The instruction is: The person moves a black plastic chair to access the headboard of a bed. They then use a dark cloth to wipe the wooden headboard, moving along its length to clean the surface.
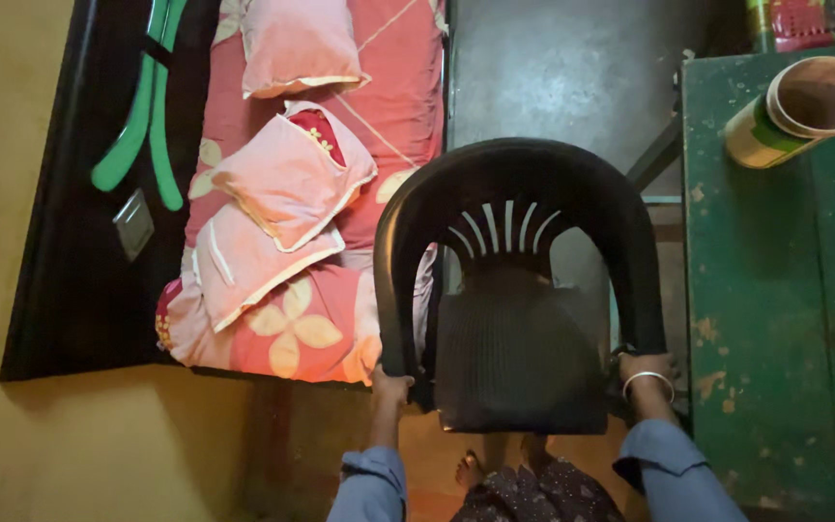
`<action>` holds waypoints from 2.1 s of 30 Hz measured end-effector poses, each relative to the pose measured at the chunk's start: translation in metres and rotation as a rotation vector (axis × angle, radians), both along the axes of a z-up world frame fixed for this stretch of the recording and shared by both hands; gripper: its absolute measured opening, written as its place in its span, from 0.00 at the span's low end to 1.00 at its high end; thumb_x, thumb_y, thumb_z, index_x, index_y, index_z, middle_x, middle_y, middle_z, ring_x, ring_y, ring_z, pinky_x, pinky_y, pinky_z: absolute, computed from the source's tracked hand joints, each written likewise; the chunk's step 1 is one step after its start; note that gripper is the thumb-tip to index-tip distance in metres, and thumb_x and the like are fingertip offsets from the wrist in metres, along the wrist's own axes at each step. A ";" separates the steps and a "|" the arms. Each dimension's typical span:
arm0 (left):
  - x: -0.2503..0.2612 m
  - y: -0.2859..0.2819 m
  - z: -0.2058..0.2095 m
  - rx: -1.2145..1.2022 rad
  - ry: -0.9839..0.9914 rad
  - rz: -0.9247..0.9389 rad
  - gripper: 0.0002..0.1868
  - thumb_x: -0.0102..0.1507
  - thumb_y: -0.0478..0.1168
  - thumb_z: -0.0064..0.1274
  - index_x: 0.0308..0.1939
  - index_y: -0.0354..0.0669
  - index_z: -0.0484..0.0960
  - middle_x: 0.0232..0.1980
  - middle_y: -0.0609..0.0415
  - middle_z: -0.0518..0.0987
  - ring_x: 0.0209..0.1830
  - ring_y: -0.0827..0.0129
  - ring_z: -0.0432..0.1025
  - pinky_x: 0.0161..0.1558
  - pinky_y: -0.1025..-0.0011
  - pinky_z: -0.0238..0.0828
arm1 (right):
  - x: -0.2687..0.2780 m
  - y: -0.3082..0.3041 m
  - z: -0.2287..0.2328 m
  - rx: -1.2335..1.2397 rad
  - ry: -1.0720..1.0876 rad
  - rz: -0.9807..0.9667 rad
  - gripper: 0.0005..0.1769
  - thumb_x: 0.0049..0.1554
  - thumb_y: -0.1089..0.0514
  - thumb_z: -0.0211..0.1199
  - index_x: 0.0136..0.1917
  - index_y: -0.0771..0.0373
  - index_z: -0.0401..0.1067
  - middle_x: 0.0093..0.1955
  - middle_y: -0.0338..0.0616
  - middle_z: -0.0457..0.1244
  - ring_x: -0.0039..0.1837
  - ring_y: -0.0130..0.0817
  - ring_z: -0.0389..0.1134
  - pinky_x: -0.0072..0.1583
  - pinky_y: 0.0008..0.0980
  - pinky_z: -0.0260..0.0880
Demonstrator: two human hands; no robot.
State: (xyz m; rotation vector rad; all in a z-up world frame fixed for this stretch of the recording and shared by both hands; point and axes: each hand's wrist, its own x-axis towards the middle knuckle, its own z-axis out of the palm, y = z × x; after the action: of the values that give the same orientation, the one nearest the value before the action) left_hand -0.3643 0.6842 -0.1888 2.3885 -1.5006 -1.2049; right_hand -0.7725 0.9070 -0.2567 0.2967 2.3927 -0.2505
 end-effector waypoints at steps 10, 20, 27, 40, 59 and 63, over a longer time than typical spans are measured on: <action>0.023 0.025 -0.002 -0.228 0.213 -0.101 0.60 0.36 0.18 0.67 0.71 0.44 0.60 0.55 0.46 0.76 0.54 0.57 0.73 0.54 0.63 0.74 | 0.035 0.034 0.023 0.035 -0.019 0.000 0.60 0.45 0.42 0.78 0.80 0.68 0.52 0.76 0.68 0.56 0.73 0.67 0.61 0.69 0.60 0.63; 0.053 0.039 -0.010 -0.084 0.338 -0.052 0.54 0.41 0.18 0.62 0.72 0.44 0.64 0.55 0.46 0.80 0.50 0.59 0.77 0.46 0.63 0.78 | 0.078 0.077 0.049 0.050 0.060 0.109 0.64 0.40 0.39 0.82 0.74 0.76 0.52 0.72 0.71 0.55 0.70 0.66 0.59 0.66 0.56 0.63; 0.080 0.063 -0.006 -0.020 0.084 -0.197 0.50 0.44 0.30 0.71 0.69 0.47 0.65 0.50 0.48 0.81 0.47 0.56 0.78 0.48 0.61 0.77 | 0.078 0.099 0.075 -0.109 0.072 0.258 0.56 0.41 0.41 0.83 0.68 0.80 0.63 0.67 0.73 0.62 0.65 0.67 0.66 0.63 0.56 0.68; 0.092 0.110 0.000 0.098 -0.098 -0.179 0.40 0.46 0.33 0.69 0.61 0.46 0.71 0.45 0.42 0.83 0.45 0.50 0.80 0.46 0.58 0.79 | 0.076 0.098 0.132 -0.145 -0.070 0.367 0.54 0.41 0.37 0.82 0.63 0.82 0.68 0.60 0.74 0.67 0.62 0.65 0.71 0.61 0.56 0.71; 0.226 0.307 0.079 0.068 -0.066 0.140 0.44 0.40 0.33 0.75 0.58 0.43 0.71 0.51 0.44 0.83 0.52 0.52 0.79 0.55 0.58 0.77 | 0.159 0.124 0.164 0.307 -0.239 0.706 0.54 0.53 0.27 0.67 0.72 0.73 0.61 0.67 0.64 0.62 0.68 0.57 0.66 0.66 0.59 0.63; 0.261 0.328 0.083 0.061 0.031 0.329 0.41 0.42 0.29 0.73 0.58 0.42 0.71 0.50 0.45 0.83 0.50 0.54 0.80 0.52 0.56 0.81 | 0.190 0.088 0.179 0.256 -0.462 1.434 0.29 0.61 0.33 0.55 0.71 0.41 0.72 0.67 0.61 0.61 0.67 0.53 0.68 0.65 0.43 0.71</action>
State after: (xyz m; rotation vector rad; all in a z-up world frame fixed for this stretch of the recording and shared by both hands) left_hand -0.1035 1.0126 -0.1057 2.5119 -1.0199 -1.2160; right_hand -0.5827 0.9945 -0.0780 -1.1055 1.6456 0.7001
